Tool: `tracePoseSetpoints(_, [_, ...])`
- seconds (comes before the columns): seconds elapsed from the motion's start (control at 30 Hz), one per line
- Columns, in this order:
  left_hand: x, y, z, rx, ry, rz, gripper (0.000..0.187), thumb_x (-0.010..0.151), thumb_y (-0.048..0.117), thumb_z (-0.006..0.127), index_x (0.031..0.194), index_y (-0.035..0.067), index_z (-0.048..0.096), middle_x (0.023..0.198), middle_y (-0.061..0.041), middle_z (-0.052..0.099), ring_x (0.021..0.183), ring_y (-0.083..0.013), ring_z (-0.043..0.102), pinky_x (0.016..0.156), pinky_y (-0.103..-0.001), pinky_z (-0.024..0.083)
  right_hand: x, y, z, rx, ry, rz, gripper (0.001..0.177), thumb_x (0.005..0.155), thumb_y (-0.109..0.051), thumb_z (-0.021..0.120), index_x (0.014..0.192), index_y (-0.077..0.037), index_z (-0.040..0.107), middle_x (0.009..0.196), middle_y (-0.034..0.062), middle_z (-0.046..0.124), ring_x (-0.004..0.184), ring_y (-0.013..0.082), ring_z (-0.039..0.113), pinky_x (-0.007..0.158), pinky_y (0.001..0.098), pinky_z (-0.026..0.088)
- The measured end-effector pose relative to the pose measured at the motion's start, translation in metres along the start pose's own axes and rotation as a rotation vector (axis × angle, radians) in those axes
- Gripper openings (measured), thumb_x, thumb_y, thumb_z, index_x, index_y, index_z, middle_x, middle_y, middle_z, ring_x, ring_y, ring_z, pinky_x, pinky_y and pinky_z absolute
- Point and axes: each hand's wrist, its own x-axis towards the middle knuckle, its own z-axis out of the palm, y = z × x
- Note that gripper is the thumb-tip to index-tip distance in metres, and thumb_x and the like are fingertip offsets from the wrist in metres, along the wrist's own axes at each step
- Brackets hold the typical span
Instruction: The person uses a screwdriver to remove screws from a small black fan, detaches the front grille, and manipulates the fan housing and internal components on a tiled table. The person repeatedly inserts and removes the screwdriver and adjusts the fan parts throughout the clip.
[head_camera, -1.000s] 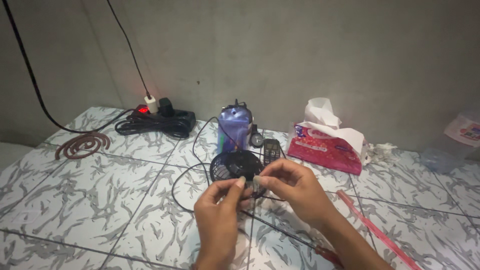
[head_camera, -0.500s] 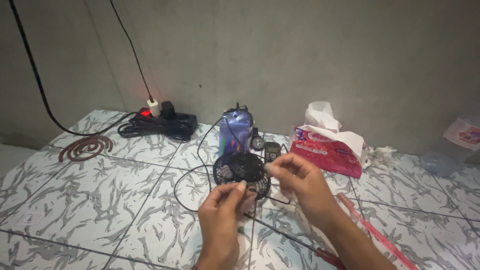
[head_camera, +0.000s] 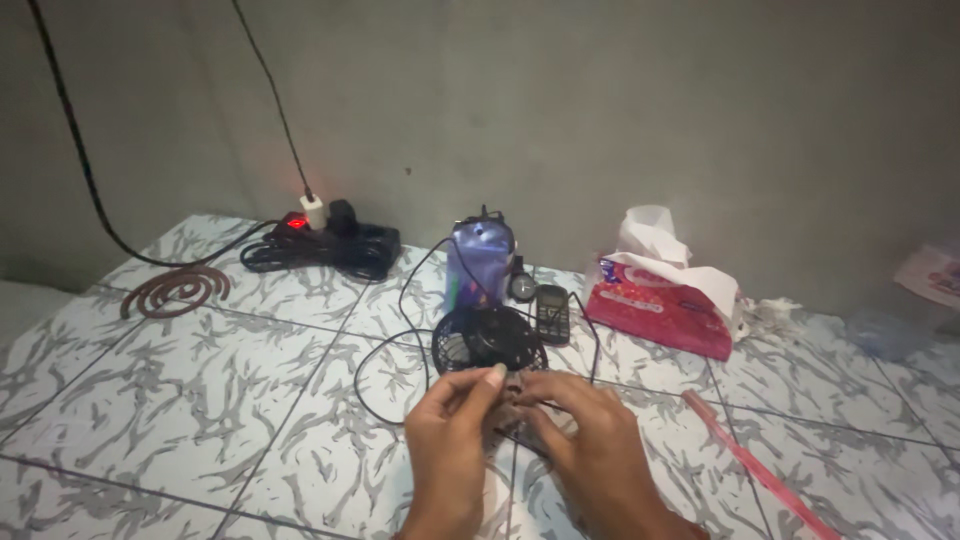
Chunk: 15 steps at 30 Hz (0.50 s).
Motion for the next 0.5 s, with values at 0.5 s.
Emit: tracePoseSetpoints(0.5, [-0.0013,-0.0032,-0.0030,0.041,-0.001,-0.017,0.018,0.086,0.008,0.075,0.097,-0.006,0.073,0.081,-0.011,0.074,0.071,-0.0157,0.070,0.068,-0.028,0.057,0.0012,-0.0022,-0.0019,0.246,-0.056,0.211,0.014,0.078,-0.001,0.074,0.092,-0.002,0.075,0.093,0.0073,0.082,0.087,0.0179,0.079,0.076,0.0322,0.062])
